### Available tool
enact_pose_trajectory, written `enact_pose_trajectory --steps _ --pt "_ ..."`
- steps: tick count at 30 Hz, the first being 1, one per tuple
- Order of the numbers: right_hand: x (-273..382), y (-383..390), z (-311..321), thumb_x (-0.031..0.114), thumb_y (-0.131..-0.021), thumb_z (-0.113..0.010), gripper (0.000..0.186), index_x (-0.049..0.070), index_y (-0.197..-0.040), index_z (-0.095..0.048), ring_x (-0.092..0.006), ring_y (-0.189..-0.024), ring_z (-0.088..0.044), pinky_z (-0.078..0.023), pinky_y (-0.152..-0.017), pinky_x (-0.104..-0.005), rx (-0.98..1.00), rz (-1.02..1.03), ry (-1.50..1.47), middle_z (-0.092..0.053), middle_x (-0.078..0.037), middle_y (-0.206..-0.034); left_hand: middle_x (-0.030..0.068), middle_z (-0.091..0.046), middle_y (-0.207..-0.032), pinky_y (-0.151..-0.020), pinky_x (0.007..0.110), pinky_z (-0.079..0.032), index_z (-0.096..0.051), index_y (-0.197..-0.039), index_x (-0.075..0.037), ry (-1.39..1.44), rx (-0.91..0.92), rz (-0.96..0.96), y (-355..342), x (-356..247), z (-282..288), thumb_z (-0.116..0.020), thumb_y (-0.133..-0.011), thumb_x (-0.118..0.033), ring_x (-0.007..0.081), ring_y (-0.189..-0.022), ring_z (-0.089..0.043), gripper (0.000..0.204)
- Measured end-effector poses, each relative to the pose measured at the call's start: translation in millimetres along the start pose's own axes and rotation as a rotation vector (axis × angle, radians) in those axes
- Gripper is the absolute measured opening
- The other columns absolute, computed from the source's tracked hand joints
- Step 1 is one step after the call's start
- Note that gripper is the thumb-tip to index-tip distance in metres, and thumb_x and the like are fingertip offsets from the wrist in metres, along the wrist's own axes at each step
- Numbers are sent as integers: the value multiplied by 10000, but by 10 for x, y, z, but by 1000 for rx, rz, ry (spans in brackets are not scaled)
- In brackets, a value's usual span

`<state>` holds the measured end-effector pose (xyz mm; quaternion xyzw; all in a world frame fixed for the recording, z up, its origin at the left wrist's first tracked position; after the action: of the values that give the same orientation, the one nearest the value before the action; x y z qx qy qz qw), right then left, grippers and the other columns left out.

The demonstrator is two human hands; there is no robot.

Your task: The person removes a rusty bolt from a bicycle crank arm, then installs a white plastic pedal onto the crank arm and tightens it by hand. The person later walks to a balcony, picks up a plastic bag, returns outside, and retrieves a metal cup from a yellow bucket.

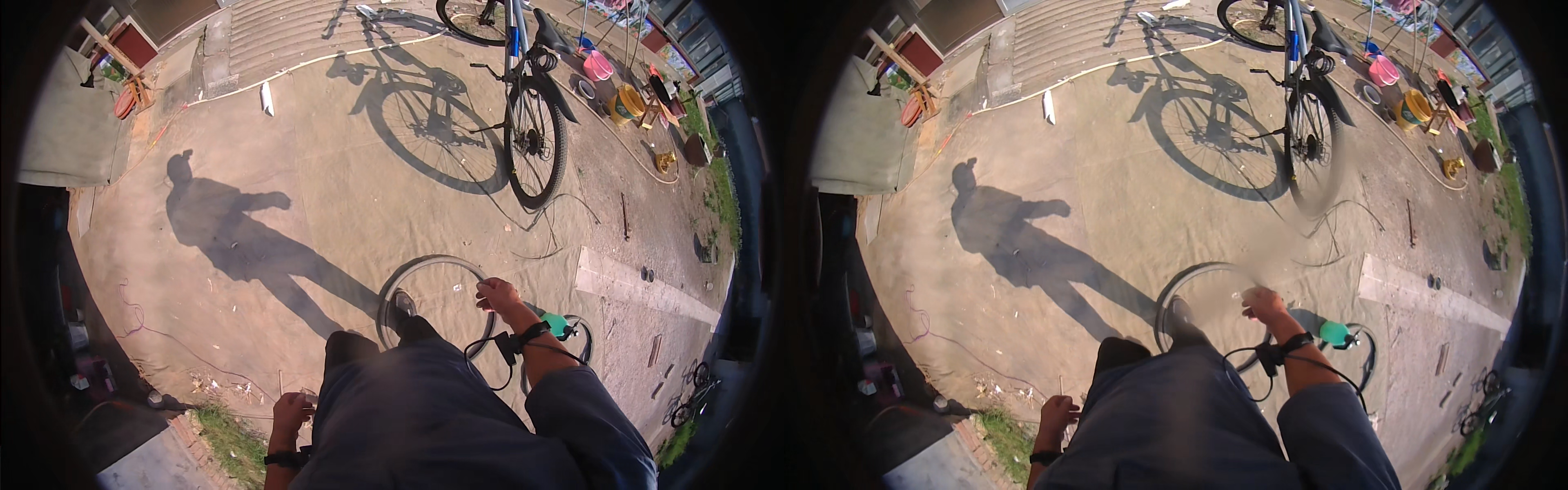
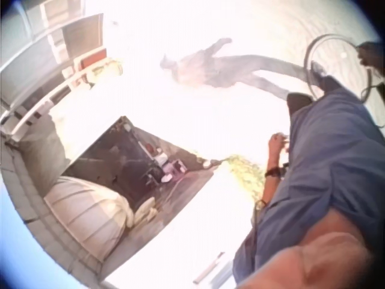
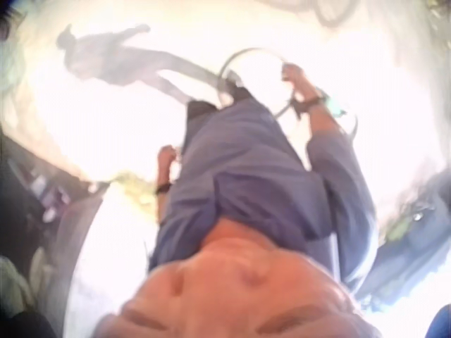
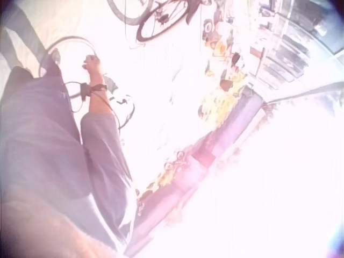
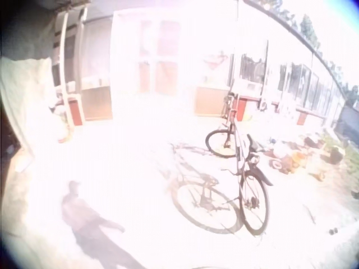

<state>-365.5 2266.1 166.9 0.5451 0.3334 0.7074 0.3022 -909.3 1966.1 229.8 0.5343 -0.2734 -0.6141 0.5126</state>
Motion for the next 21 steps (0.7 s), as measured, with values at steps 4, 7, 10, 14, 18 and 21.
enact_pose_trajectory --steps 4,7,10,14,18,21 --pt "988 -504 -323 249 -920 -660 306 2 -1099 -654 -200 -695 -702 -554 -590 -313 26 90 42 -700 -109 -894 196 -704 -951 -616 356 -569 -580 -1146 34 -60 15 0 -462 -709 196 -587 -966 -221 283 -755 -725 312" --pt "1356 -828 -472 248 -925 -655 306 4 -1109 -654 -200 -701 -709 -559 -588 -311 -23 55 12 -707 -116 -917 193 -704 -951 -614 353 -568 -582 -1140 36 -59 42 -13 -904 -1419 359 -590 -965 -217 283 -754 -727 308" --pt "1602 -1042 -584 253 -934 -653 320 11 -1143 -645 -200 -698 -712 -561 -580 -303 -92 -14 -39 -712 -118 -942 177 -710 -907 -586 330 -564 -602 -1128 60 -92 42 -59 -1346 -2270 556 -562 -962 -204 236 -731 -726 315" --pt "2089 -1139 -839 261 -945 -648 330 20 -1171 -634 -205 -708 -710 -565 -594 -305 -162 -88 -78 -704 -108 -964 162 -708 -923 -607 323 -561 -599 -1134 46 -125 57 -105 -1846 -3341 929 -562 -971 -195 225 -739 -722 293" --pt "2912 -1160 -1168 272 -979 -614 347 21 -1219 -605 -216 -809 -702 -569 -710 -335 -147 -75 -67 -682 -108 -1035 150 -704 -910 -584 310 -548 -602 -1126 33 -119 39 -149 -2185 -4296 1323 -569 -971 -195 222 -734 -720 278" --pt "3361 -1365 -1310 272 -967 -626 339 20 -1193 -620 -206 -812 -703 -562 -699 -321 -150 -45 -82 -687 -104 -1013 143 -700 -899 -572 301 -540 -605 -1121 28 -132 48 -148 -2424 -4830 1480 -571 -970 -194 219 -725 -717 271"
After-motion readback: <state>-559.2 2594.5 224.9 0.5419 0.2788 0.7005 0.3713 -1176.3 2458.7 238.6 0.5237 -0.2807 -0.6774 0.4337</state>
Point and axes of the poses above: each hand's wrist, its own y-axis away from the middle knuckle, its own z-axis out of the back of the hand, x = y × z, the point moved 7 cm from there along -y, towards the middle knuckle
